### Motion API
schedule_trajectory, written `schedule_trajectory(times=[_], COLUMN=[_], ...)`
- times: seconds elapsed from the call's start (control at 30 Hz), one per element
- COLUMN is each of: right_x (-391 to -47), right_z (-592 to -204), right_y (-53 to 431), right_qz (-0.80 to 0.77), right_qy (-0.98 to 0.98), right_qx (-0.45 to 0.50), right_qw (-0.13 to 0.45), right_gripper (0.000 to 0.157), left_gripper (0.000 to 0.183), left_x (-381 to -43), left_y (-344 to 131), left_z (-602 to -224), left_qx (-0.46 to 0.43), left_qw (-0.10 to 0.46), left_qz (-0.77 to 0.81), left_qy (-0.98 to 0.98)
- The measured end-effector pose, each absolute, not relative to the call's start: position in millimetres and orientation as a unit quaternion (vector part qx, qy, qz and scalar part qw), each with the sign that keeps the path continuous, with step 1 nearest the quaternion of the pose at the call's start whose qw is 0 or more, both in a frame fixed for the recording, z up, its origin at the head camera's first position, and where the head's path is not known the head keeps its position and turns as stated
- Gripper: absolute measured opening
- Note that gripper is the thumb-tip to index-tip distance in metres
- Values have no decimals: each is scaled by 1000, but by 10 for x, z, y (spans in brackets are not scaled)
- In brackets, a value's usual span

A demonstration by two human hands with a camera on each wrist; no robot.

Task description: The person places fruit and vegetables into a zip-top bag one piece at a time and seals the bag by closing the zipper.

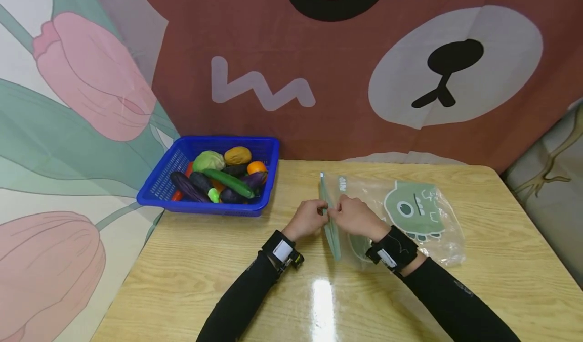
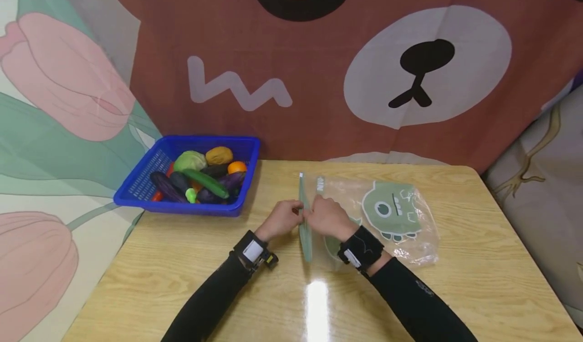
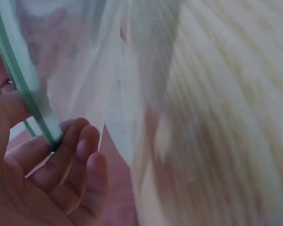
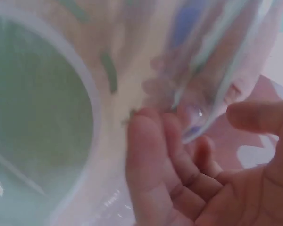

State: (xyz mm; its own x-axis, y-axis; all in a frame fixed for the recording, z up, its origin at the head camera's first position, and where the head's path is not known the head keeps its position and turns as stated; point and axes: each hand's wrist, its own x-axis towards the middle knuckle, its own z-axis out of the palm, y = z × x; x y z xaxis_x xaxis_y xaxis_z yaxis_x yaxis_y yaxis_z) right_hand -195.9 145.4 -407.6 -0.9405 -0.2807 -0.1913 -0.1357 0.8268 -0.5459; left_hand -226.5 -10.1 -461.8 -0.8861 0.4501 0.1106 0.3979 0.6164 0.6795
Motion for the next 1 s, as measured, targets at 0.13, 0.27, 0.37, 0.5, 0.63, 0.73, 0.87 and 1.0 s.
schedule_trajectory(times=[0.13, 0.27, 0.37, 0.5, 0.63, 0.73, 0.87, 1.0], right_x=[-1944, -1949, -1943, -1909, -1861, -1815, -1749, -1698], right_z=[-3908, -3801, -3764, -3733, -3663, -3563, -3441, -3374], right_y=[1483, 1473, 1457, 1460, 1525, 1589, 1648, 1684], right_qz=[-230, -210, -201, -177, -150, -152, -162, -162], right_qy=[956, 959, 961, 970, 977, 978, 976, 970], right_qx=[-127, -138, -129, -127, -143, -145, -147, -174], right_qw=[133, 133, 138, 107, 41, 21, -4, -42], right_gripper=[42, 56, 49, 26, 17, 13, 14, 19], left_gripper=[18, 19, 28, 35, 24, 21, 24, 30], left_x=[-2181, -2098, -2057, -2026, -2024, -2031, -2026, -2002], left_y=[-83, -52, -29, -30, -76, -115, -153, -185], left_z=[-4510, -4418, -4378, -4349, -4296, -4260, -4249, -4239], left_qx=[242, 245, 242, 236, 236, 243, 241, 226], left_qw=[-3, -39, -65, -84, -83, -76, -70, -66], left_qz=[316, 252, 227, 245, 274, 280, 293, 311], left_qy=[917, 935, 941, 936, 929, 926, 923, 921])
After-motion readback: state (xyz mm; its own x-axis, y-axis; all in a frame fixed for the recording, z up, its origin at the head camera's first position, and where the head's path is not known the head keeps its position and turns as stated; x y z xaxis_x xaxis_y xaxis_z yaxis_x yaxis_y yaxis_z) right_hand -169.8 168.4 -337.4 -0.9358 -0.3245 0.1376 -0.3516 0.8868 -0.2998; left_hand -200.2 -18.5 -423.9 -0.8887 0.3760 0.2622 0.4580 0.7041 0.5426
